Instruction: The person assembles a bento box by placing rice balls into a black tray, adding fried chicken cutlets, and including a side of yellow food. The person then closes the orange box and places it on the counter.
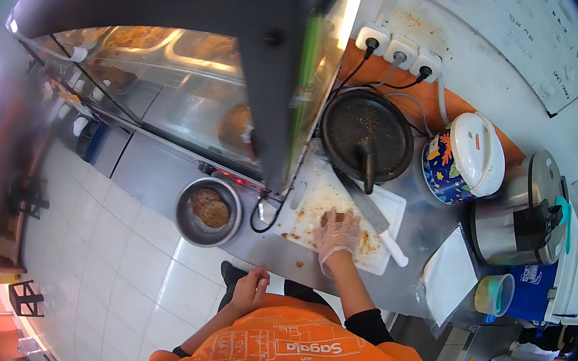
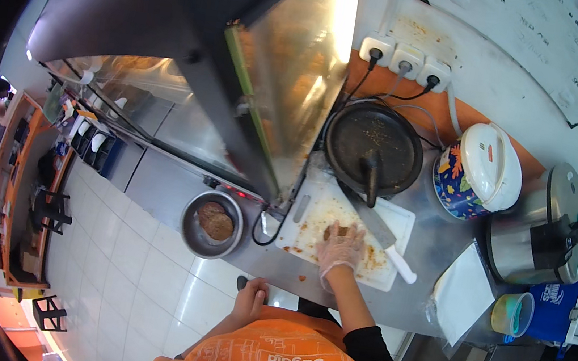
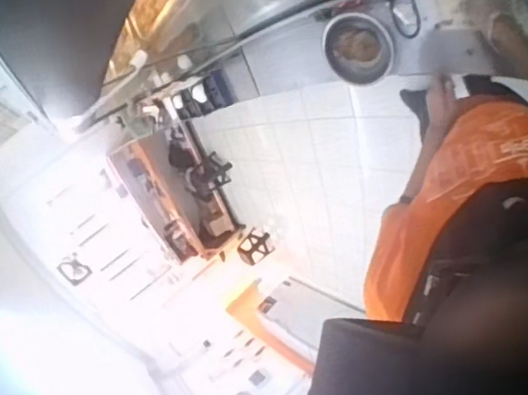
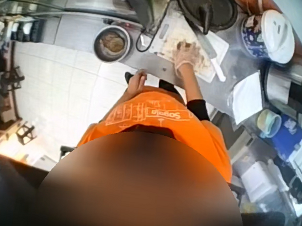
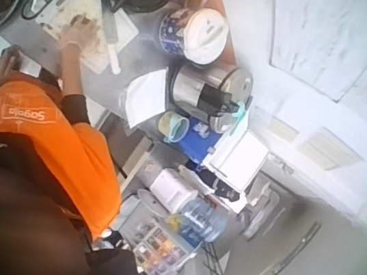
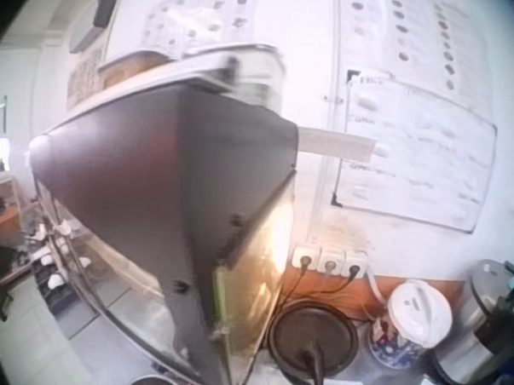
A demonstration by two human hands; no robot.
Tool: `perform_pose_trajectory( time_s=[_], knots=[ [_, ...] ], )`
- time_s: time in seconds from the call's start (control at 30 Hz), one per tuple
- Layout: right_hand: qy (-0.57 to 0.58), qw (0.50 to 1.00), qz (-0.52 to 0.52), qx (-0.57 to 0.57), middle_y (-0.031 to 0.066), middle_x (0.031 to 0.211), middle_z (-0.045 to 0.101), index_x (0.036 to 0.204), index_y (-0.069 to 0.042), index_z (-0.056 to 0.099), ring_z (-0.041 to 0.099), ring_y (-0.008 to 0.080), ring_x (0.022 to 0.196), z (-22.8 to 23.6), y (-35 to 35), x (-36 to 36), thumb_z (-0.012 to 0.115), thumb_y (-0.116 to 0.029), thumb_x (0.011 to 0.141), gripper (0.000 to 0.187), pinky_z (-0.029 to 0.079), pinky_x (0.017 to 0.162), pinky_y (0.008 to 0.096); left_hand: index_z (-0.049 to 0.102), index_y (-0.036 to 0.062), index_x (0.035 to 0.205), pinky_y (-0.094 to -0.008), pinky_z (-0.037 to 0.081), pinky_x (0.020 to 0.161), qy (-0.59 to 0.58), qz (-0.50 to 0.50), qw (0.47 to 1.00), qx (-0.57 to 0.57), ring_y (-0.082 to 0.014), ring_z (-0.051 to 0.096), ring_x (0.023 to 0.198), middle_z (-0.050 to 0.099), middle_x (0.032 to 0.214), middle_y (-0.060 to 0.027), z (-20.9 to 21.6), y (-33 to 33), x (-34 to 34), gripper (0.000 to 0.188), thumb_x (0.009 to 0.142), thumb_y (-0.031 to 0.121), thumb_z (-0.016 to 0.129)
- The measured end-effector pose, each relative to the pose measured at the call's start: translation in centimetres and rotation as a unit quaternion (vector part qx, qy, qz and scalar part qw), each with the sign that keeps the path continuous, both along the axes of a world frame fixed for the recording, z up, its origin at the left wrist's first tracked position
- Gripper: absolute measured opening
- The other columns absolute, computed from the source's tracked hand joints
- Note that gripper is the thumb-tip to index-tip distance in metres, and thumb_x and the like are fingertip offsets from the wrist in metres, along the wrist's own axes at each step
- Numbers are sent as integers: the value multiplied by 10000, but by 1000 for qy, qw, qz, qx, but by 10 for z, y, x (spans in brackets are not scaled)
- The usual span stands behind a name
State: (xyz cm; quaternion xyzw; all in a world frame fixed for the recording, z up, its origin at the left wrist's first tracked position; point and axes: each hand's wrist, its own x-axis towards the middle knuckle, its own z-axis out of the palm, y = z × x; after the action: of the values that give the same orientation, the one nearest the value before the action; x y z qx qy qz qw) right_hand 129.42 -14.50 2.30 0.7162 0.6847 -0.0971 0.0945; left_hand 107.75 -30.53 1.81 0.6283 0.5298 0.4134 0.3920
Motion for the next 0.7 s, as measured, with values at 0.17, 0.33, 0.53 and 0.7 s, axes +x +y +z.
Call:
perform_pose_trajectory(
  time_s=[0.17, 0.33, 0.53, 0.7],
  knots=[
    [41, 993, -38, 105, 222, 1349, 480, 1355, -28, 480, 424, 381, 1271, -22, -2, -7, 555, -322, 899, 548, 329, 1087, 467, 506, 14, 1224, -360, 499, 631, 4, 7, 1000, -6, -281, 621, 663, 612, 785, -121, 11, -15, -74, 256, 988, 112, 483],
    [-30, 990, -115, 80, 204, 1247, 540, 1229, 23, 552, 477, 354, 1210, -37, 15, -5, 504, -115, 891, 369, 412, 1015, 409, 516, 7, 1224, -371, 499, 628, 18, 50, 999, -12, -281, 638, 682, 635, 805, -129, 12, -37, -156, 267, 985, 123, 493],
    [338, 857, -292, 256, 138, 1032, 643, 1187, -19, 578, 600, 255, 914, -48, 19, 15, 563, -82, 888, 306, 494, 805, 408, 504, -4, 1206, -315, 480, 658, 16, 107, 993, -53, -185, 609, 719, 622, 803, -100, 12, -41, -232, 244, 1009, 123, 439],
    [899, 323, -293, 26, 114, 1051, 631, 1234, -4, 552, 579, 216, 897, -32, -4, 28, 598, -109, 895, 358, 487, 790, 365, 504, 10, 1220, -278, 443, 619, -35, 189, 981, -4, -140, 570, 707, 603, 785, -74, 16, -12, -282, 239, 1022, 129, 444]
  ],
)
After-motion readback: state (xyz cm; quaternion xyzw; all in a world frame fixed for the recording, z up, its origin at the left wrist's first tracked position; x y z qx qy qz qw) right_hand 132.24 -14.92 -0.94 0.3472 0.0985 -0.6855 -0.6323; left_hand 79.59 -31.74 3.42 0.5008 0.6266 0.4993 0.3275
